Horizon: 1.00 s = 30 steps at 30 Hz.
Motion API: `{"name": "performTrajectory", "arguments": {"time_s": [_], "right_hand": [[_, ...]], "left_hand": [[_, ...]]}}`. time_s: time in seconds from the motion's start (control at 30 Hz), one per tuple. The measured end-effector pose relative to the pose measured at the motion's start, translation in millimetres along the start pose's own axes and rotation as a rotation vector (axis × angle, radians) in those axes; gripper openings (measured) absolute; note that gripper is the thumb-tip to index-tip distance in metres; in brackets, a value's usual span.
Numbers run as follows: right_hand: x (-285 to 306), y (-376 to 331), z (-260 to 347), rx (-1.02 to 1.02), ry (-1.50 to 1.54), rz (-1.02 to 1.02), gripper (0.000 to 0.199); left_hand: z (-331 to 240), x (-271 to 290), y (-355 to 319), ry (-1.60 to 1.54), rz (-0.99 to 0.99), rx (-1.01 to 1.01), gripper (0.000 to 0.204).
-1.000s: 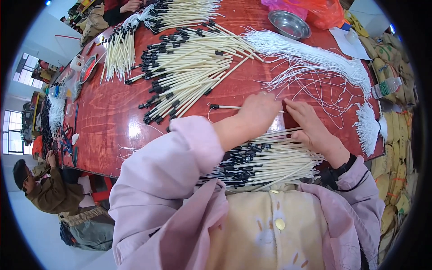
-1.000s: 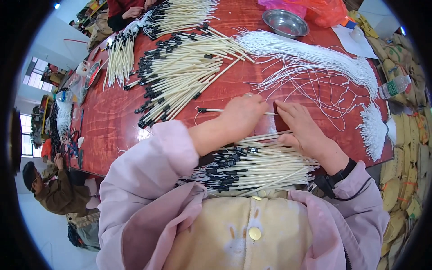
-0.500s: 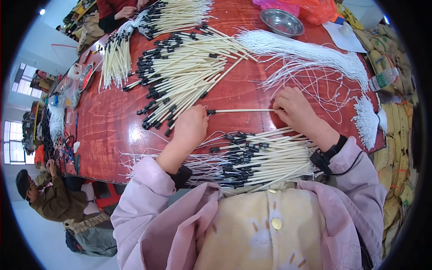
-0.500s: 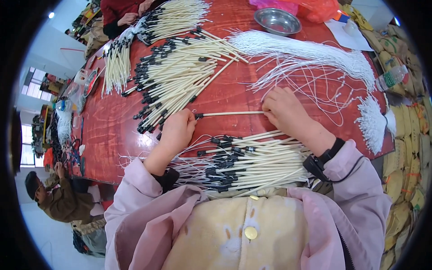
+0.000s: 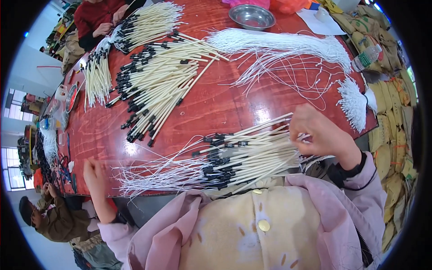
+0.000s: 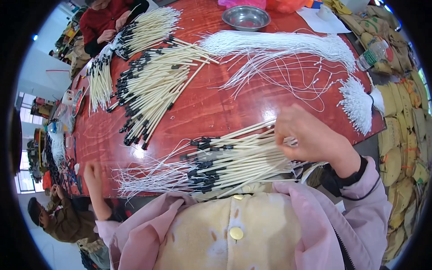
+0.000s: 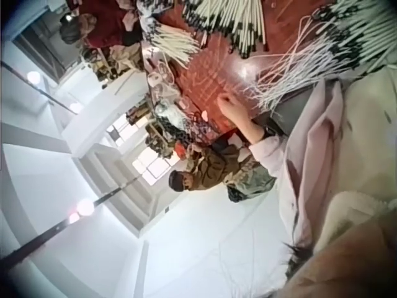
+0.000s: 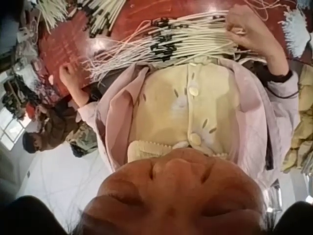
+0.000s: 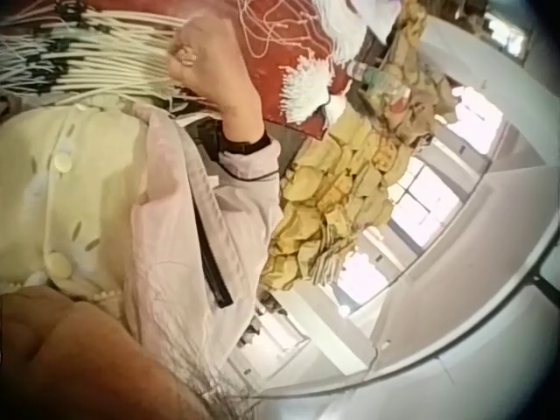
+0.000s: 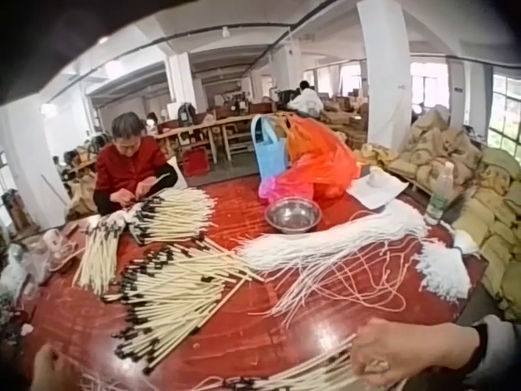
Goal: Sorting and bundling thin wooden sticks on a production table.
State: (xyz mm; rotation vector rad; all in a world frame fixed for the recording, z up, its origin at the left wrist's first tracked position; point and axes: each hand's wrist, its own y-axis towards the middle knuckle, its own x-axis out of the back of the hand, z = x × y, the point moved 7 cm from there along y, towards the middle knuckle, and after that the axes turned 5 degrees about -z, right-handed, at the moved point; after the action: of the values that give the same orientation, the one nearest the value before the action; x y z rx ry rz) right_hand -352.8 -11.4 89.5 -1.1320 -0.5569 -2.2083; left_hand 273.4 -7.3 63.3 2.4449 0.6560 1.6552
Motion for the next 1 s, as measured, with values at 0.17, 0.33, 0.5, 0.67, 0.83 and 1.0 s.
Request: {"name": "performTrajectory", "arguments": {"time_s": [0.17,0.33,0.5,0.67,0.83,1.0], "right_hand": [[-12,-14,-12,-0.073,0.070,-0.074,0.027],[-21,9,-50,-0.130,-0.003,-0.220,0.038],[-39,28,-64,-0.202,-0.124,-0.240,0.040],[-36,18,-76,-0.207,-0.129,-0.258,0.045],[-31,15,-86,-0.259,-0.137,-0.289,0.050],[-32,24,-85,-0.239,-0.159,-0.332,0.054]], "left_hand": [[-127,-26,-20,0.067,-0.045,-0.517,0.018],[-323,-141,-12,-0.386,0.437,-0.529,0.026],[-426,-243,-32,-0.129,0.424,-0.697,0.024],[-416,-257,-40,-0.077,0.594,-0.727,0.015],[-338,-205,-58,-0.266,0.590,-0.857,0.012],[-272,-171,-46,-0.326,0.695,-0.620,0.008]]}}
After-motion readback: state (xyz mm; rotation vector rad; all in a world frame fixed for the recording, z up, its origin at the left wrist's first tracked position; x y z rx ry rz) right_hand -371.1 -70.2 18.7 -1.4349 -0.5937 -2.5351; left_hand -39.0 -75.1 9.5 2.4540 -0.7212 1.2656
